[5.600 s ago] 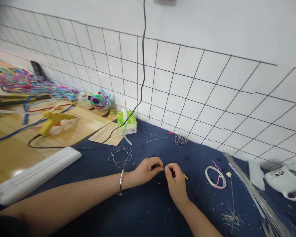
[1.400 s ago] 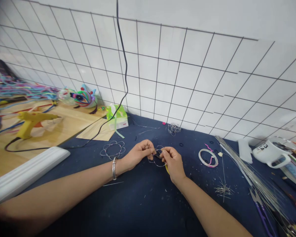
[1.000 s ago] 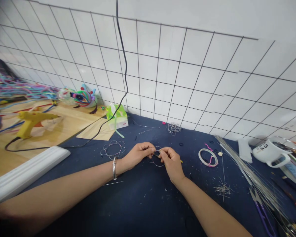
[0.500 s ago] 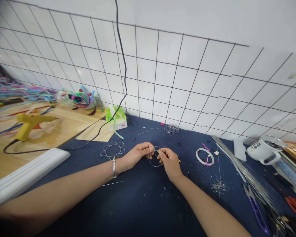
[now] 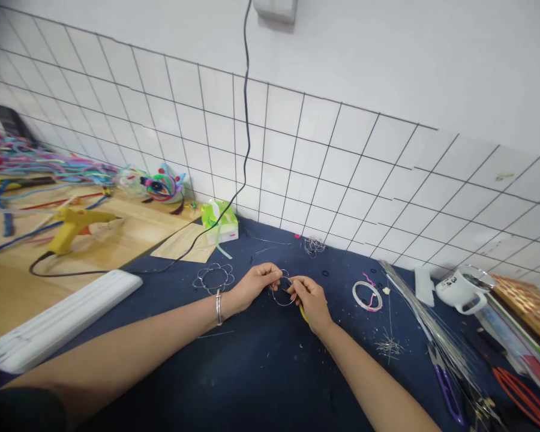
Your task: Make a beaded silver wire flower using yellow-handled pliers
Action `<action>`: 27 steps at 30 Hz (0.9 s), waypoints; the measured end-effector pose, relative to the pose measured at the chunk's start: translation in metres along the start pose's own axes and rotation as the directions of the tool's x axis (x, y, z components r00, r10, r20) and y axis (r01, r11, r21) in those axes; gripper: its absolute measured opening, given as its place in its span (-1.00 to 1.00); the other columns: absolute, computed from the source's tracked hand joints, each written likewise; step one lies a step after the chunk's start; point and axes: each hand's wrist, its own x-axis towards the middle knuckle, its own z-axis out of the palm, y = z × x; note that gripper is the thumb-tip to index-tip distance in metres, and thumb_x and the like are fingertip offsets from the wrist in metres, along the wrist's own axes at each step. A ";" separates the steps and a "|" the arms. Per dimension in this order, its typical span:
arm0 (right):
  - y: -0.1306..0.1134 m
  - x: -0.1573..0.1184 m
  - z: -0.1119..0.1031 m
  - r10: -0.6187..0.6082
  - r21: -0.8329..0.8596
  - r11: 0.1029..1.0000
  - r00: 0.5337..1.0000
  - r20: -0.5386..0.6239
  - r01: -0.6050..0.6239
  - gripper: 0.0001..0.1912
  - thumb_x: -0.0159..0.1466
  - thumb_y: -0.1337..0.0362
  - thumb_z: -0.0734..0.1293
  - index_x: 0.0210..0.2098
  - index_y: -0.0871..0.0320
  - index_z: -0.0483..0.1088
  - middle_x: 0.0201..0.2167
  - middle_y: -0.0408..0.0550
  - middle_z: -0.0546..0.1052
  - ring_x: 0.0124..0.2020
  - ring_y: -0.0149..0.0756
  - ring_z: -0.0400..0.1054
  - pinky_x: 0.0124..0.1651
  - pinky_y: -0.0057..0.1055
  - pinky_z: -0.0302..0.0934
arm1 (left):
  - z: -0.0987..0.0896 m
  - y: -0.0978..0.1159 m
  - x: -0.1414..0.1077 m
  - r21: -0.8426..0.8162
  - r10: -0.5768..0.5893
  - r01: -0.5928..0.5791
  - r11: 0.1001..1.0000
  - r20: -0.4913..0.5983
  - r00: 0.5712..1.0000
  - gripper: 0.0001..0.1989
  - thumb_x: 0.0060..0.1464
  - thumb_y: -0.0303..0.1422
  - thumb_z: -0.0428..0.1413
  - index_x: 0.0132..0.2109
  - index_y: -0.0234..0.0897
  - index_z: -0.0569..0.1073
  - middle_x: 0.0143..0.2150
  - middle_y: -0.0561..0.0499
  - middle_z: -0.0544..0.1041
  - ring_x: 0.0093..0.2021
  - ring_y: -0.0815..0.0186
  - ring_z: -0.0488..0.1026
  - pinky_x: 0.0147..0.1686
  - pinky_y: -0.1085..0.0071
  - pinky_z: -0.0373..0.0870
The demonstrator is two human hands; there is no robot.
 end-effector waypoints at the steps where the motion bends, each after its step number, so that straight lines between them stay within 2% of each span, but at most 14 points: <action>1: -0.001 0.002 -0.003 -0.001 -0.027 1.000 1.000 -0.005 0.001 -0.61 0.18 0.04 0.15 -0.23 0.22 0.36 -0.44 -0.07 0.43 -0.51 -0.44 0.25 -0.48 -0.49 0.12 | -0.002 0.002 0.001 -0.002 0.008 -0.008 1.000 -0.022 1.000 -0.74 -0.01 -0.20 0.06 -0.41 -0.35 0.36 -0.50 0.06 0.40 -0.51 0.44 0.32 -0.45 0.49 0.27; 6: -0.009 0.003 -0.033 0.035 -0.196 0.980 0.999 0.009 -0.033 -0.68 0.14 0.08 0.20 -0.27 0.18 0.39 -0.43 -0.10 0.45 -0.48 -0.41 0.27 -0.45 -0.48 0.11 | -0.024 0.020 0.014 -0.039 0.062 -0.070 0.997 -0.177 0.982 -0.74 -0.02 -0.19 0.07 -0.40 -0.34 0.36 -0.52 0.05 0.40 -0.53 0.46 0.32 -0.50 0.53 0.23; 11: -0.020 -0.030 -0.062 0.120 -0.376 0.925 0.979 0.167 -0.049 -0.86 0.04 0.20 0.30 -0.48 0.11 0.45 -0.55 -0.18 0.44 -0.50 -0.38 0.26 -0.42 -0.45 0.09 | -0.055 0.047 0.029 -0.109 0.103 -0.137 0.985 -0.274 0.956 -0.77 -0.05 -0.22 0.11 -0.38 -0.33 0.36 -0.50 0.06 0.40 -0.55 0.47 0.33 -0.54 0.54 0.23; 15: -0.019 -0.060 -0.067 0.161 -0.464 0.885 0.953 0.257 -0.024 -0.90 -0.02 0.24 0.35 -0.46 0.05 0.46 -0.47 -0.17 0.44 -0.50 -0.37 0.26 -0.41 -0.43 0.11 | -0.077 0.070 0.033 -0.103 0.160 -0.198 0.975 -0.297 0.941 -0.81 -0.05 -0.27 0.13 -0.38 -0.33 0.36 -0.51 0.07 0.39 -0.56 0.48 0.32 -0.55 0.55 0.23; 17: -0.018 -0.065 -0.064 0.137 -0.549 0.834 0.941 0.309 0.058 -0.87 -0.01 0.24 0.35 -0.41 0.04 0.45 -0.42 -0.13 0.43 -0.45 -0.34 0.27 -0.36 -0.41 0.12 | -0.086 0.081 0.033 -0.103 0.179 -0.219 0.970 -0.307 0.935 -0.83 -0.05 -0.30 0.13 -0.39 -0.33 0.36 -0.50 0.06 0.39 -0.56 0.49 0.32 -0.54 0.54 0.25; 19: -0.020 -0.061 -0.056 0.079 -0.635 0.751 0.930 0.359 0.181 -0.88 0.05 0.24 0.32 -0.38 0.05 0.44 -0.40 -0.10 0.43 -0.37 -0.29 0.28 -0.29 -0.37 0.13 | -0.094 0.092 0.033 -0.098 0.186 -0.226 0.969 -0.309 0.933 -0.84 -0.04 -0.31 0.13 -0.39 -0.33 0.36 -0.51 0.06 0.38 -0.56 0.48 0.32 -0.55 0.53 0.25; 21: -0.025 -0.049 -0.038 0.007 -0.669 0.682 0.911 0.411 0.296 -0.88 0.13 0.25 0.26 -0.36 0.05 0.43 -0.39 -0.07 0.43 -0.30 -0.27 0.28 -0.22 -0.34 0.12 | -0.100 0.100 0.032 -0.088 0.215 -0.253 0.963 -0.308 0.927 -0.84 -0.03 -0.31 0.12 -0.39 -0.33 0.37 -0.50 0.05 0.38 -0.55 0.47 0.32 -0.54 0.52 0.26; 23: -0.031 -0.036 -0.011 -0.058 -0.640 0.649 0.865 0.499 0.412 -0.84 0.19 0.26 0.20 -0.34 0.06 0.42 -0.37 -0.07 0.44 -0.27 -0.29 0.28 -0.17 -0.34 0.12 | -0.104 0.106 0.031 -0.090 0.234 -0.271 0.958 -0.297 0.926 -0.84 -0.03 -0.31 0.12 -0.38 -0.34 0.37 -0.49 0.04 0.38 -0.55 0.48 0.32 -0.55 0.52 0.26; 27: -0.041 -0.011 0.055 -0.162 -0.554 0.560 0.737 0.657 0.617 -0.83 0.22 0.26 0.19 -0.27 0.10 0.39 -0.32 -0.05 0.43 -0.20 -0.30 0.26 -0.13 -0.37 0.11 | -0.105 0.114 0.028 -0.052 0.251 -0.269 0.962 -0.229 0.941 -0.84 0.01 -0.31 0.09 -0.37 -0.35 0.36 -0.51 0.05 0.38 -0.56 0.50 0.32 -0.54 0.53 0.24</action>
